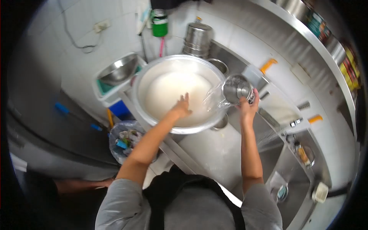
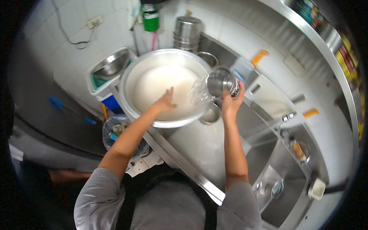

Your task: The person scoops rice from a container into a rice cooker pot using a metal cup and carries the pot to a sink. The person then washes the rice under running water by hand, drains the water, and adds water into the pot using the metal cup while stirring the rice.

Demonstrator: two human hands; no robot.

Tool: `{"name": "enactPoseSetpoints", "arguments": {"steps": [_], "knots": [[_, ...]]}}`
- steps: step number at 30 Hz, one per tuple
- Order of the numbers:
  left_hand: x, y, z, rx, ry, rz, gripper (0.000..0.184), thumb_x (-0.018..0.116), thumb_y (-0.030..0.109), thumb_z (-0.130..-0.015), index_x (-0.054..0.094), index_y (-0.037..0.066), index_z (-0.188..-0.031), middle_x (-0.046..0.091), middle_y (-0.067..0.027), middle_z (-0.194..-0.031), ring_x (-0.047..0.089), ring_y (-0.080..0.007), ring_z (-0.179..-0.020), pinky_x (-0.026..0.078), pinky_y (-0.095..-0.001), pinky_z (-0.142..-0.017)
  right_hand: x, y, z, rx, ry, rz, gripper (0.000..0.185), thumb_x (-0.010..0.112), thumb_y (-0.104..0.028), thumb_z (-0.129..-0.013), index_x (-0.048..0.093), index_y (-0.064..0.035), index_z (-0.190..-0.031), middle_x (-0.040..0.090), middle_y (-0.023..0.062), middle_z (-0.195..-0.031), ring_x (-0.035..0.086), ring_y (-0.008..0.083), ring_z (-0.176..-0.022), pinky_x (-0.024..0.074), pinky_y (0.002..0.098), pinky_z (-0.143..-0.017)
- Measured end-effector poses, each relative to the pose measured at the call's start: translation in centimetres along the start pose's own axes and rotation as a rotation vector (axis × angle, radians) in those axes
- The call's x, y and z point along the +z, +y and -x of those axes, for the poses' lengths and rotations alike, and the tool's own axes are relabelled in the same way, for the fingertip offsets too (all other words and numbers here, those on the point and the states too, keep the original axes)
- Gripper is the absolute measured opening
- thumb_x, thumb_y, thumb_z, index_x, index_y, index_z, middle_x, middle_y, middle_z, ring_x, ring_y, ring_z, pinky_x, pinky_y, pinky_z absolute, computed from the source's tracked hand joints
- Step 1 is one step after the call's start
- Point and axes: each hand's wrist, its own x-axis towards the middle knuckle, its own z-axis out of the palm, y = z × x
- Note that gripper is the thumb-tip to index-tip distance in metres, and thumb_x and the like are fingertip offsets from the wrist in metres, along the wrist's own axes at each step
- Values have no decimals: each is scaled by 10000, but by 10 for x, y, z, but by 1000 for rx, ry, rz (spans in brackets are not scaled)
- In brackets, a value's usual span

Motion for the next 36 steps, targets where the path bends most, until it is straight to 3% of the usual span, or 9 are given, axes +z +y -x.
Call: {"name": "enactPoseSetpoints", "arguments": {"steps": [2, 7, 9, 10, 13, 14, 18, 23, 36], "knots": [[-1, 5, 4, -139, -124, 96, 966, 614, 215, -671, -114, 43, -1283, 61, -333, -1283, 224, -448, -1163, 239, -411, -970, 15, 26, -7, -546, 18, 511, 588, 540, 0, -609, 393, -84, -1172, 431, 114, -1006, 465, 241, -880, 434, 357, -772], [9, -3, -5, -183, -217, -143, 941, 593, 145, -643, -80, 44, -1293, 126, -314, -1283, 296, -439, -1132, 312, -405, -923, 42, 18, 20, -895, -306, 780, 661, 599, -5, -511, 459, -150, -1141, 267, 217, -1200, 314, 362, -1097, 293, 390, -910], [30, -20, -15, -115, -66, -248, 523, 592, 161, -633, 466, 17, -1120, 494, -198, -1085, 497, -313, -985, 394, -380, -838, 38, 7, 29, -1048, -390, 932, 677, 600, 36, -496, 459, -134, -1136, 272, 196, -1202, 324, 343, -1102, 312, 384, -906], [43, -34, -30, -104, -206, -344, 497, 608, 211, -623, 507, 22, -1072, 500, -184, -1084, 490, -304, -992, 389, -379, -843, 35, 6, 31, -1100, -394, 976, 691, 600, 79, -492, 447, -114, -1139, 286, 178, -1197, 341, 317, -1098, 329, 373, -901], [32, -29, -21, -54, -310, -375, 238, 632, 158, -598, 632, 44, -808, 585, -152, -921, 562, -272, -853, 441, -356, -752, 12, 22, 26, -756, -106, 290, 614, 600, 9, -528, 420, 22, -1115, 315, 191, -1200, 378, 319, -1073, 294, 427, -911], [18, -13, -6, -95, -292, -361, 243, 632, 135, -583, 631, 50, -810, 586, -153, -913, 563, -275, -849, 447, -354, -740, -17, 18, 21, -950, 129, 817, 571, 629, -14, -564, 423, 48, -1093, 386, 190, -1149, 394, 325, -1058, 296, 423, -910], [13, -4, 3, -82, -47, -277, 219, 609, 78, -559, 627, 43, -775, 595, -156, -838, 572, -285, -823, 468, -356, -689, -185, 117, -40, -415, 536, 529, 532, 649, -59, -635, 419, 54, -1101, 458, 193, -1098, 444, 295, -1003, 324, 400, -904], [-4, 12, 12, -59, 105, -311, 161, 569, 38, -582, 618, 31, -735, 595, -161, -810, 587, -281, -777, 480, -354, -651, -196, 108, -37, 310, 312, -83, 511, 638, -59, -649, 421, 56, -1097, 458, 193, -1098, 446, 292, -1000, 335, 394, -896], [15, -10, 14, -41, 109, -376, 134, 594, 14, -580, 612, -2, -712, 589, -180, -790, 583, -289, -767, 481, -345, -632, -134, 110, -36, 354, 70, -7, 458, 610, -59, -683, 426, 60, -1085, 458, 190, -1099, 451, 284, -994, 364, 378, -875]]}}
